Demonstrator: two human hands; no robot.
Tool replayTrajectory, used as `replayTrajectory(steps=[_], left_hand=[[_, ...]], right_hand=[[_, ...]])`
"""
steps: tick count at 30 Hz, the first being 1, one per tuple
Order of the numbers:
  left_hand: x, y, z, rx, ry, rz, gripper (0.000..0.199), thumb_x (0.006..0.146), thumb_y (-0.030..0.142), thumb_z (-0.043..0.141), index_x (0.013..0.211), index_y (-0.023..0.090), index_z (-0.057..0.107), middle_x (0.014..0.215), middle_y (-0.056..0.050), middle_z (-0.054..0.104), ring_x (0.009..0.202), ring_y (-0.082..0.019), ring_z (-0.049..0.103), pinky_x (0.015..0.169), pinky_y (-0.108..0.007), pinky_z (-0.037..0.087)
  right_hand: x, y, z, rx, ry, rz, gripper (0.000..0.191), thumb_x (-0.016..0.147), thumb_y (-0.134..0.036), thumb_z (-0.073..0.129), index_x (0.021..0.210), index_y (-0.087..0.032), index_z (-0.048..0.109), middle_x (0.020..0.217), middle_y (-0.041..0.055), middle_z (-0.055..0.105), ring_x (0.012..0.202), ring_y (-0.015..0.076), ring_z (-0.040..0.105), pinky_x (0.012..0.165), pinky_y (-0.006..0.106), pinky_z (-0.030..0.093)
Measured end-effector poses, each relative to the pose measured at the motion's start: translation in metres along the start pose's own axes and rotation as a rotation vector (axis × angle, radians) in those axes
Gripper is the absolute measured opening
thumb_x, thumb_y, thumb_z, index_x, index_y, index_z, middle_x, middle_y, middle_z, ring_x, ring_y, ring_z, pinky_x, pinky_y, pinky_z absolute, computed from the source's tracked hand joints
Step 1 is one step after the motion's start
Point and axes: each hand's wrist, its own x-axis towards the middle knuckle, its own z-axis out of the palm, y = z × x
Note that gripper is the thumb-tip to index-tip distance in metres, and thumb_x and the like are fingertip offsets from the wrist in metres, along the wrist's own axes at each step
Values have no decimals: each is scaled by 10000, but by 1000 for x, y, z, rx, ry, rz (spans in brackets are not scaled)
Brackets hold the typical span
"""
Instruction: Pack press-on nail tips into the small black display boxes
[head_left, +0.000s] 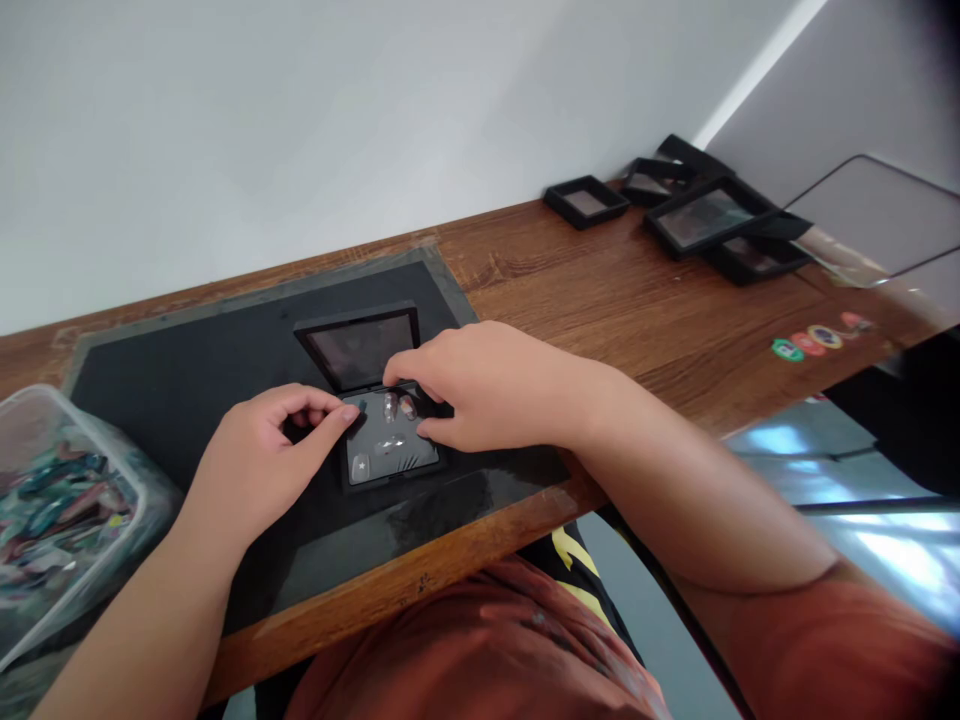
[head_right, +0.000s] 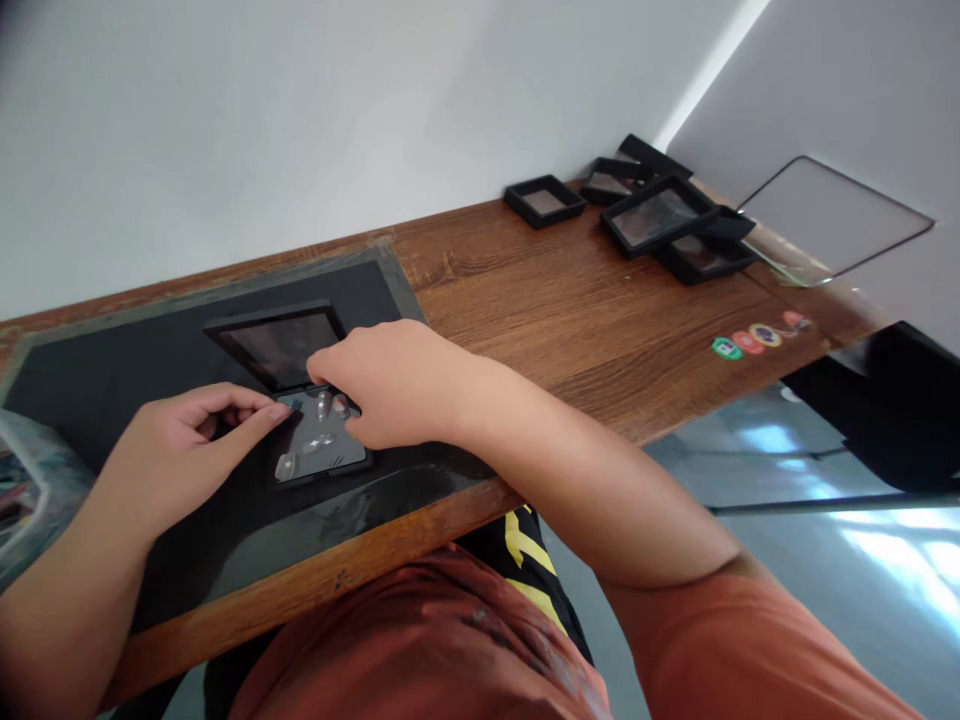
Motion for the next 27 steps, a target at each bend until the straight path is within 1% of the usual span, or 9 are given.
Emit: replayTrajectory(steps=[4, 6, 10, 14, 17, 20, 24, 27], left_hand=[[1, -1, 0, 10, -4, 1, 237, 834, 490, 674, 890, 271, 745, 742, 24, 631, 643, -134, 493, 604, -287, 374], [2, -2, 0, 14, -18, 10, 250, 840, 504, 670, 913, 276, 741, 756, 24, 625, 652, -134, 490, 605, -288, 368], [0, -4, -1, 21, -54, 22, 305, 840, 565, 676, 948, 287, 744, 802, 16, 641, 697, -146, 514, 614, -292, 373], [-2, -7, -2, 28, -75, 61, 360, 818, 617, 706, 1001, 310, 745, 890, 11, 674, 793, -164, 571, 656, -294, 411], [-3, -7, -6, 51, -96, 129, 384, 799, 638, 725, 1015, 321, 745, 924, 12, 695, 842, -178, 599, 698, -304, 433], [-3, -5, -12, 41, -130, 217, 358, 852, 626, 673, 996, 305, 742, 883, 12, 697, 795, -171, 593, 715, -313, 447], [-4, -6, -19, 80, -259, 345, 348, 850, 610, 695, 946, 280, 747, 823, 12, 678, 734, -152, 589, 657, -287, 453], [-3, -10, -20, 125, -328, 419, 353, 840, 611, 716, 971, 285, 756, 813, 14, 673, 719, -144, 596, 642, -272, 463]], right_hand=[[0, 0, 0, -9, 6, -3, 298, 857, -240, 630, 1146, -210, 693, 991, 64, 759, 792, 197, 629, 613, 291, 274], [-1, 0, 0, -9, 3, -1, 289, 858, -238, 629, 1138, -208, 694, 998, 68, 761, 796, 194, 628, 615, 290, 273], [-1, 0, -1, 4, 23, -10, 307, 864, -255, 641, 1161, -202, 695, 1008, 71, 762, 800, 196, 631, 619, 291, 280], [0, 0, 0, 72, 53, -77, 313, 862, -255, 687, 1173, -247, 726, 1047, 32, 768, 845, 188, 651, 647, 287, 323], [3, 0, 3, 116, 61, -159, 271, 874, -212, 695, 1129, -275, 763, 1085, 7, 773, 933, 190, 666, 713, 289, 366], [6, 0, 7, 114, 57, -213, 234, 889, -188, 680, 1080, -274, 784, 1082, 5, 777, 955, 197, 671, 734, 297, 378], [9, -2, 11, 86, 35, -210, 220, 896, -182, 657, 1040, -277, 794, 1069, 1, 782, 926, 196, 674, 694, 297, 356], [11, -4, 12, 83, 29, -205, 211, 885, -187, 649, 1007, -272, 799, 1050, -8, 785, 907, 192, 671, 669, 292, 338]])
